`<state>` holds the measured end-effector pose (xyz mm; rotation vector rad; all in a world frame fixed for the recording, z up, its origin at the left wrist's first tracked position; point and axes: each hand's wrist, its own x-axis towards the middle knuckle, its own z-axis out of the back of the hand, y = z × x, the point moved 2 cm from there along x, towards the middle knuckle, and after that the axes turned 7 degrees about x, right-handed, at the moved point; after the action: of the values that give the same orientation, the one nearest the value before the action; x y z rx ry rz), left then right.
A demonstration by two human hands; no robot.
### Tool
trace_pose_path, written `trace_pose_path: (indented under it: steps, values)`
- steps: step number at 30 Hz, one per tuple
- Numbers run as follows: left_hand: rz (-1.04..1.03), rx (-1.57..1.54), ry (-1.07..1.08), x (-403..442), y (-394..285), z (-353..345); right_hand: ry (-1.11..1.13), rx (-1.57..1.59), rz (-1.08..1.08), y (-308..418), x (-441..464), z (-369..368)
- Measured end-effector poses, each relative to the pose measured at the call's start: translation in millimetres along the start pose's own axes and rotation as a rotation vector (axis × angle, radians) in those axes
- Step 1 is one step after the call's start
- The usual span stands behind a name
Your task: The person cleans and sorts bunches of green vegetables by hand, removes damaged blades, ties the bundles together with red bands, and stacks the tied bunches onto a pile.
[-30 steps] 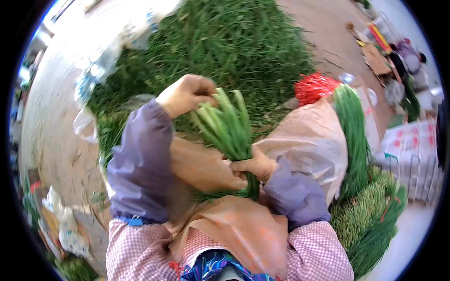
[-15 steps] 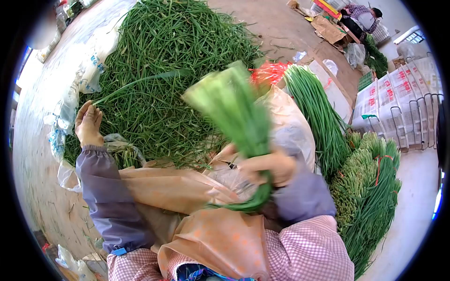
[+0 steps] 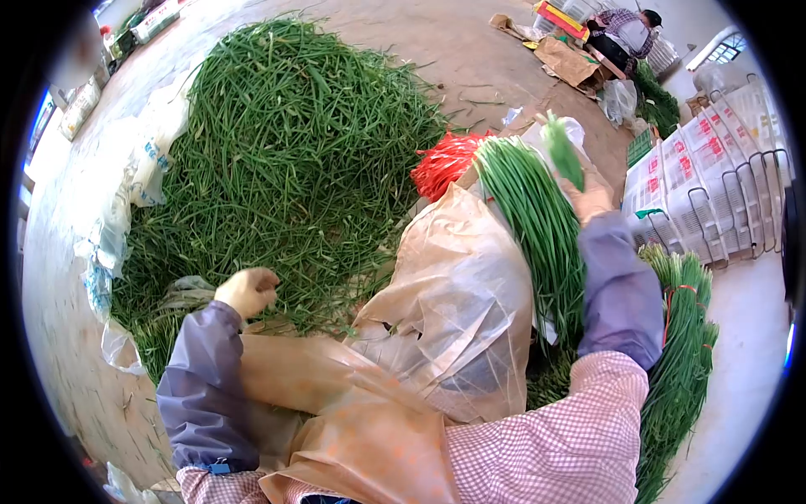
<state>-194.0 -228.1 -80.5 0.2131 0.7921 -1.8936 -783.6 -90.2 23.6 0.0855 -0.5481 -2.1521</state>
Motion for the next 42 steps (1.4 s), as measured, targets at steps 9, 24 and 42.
trace_pose_path:
  steps: [9, 24, 42]
  values:
    - [-0.104, -0.34, 0.107, 31, -46, -30, 0.335, -0.206, -0.082, -36, 18, -46]
    - [-0.311, -0.45, 0.336, 184, -325, -33, 0.421, 0.407, -0.092, -65, 48, -75]
    - [-0.272, -0.613, 0.306, 186, -315, -41, 0.508, 0.241, -0.041, -51, 37, -80]
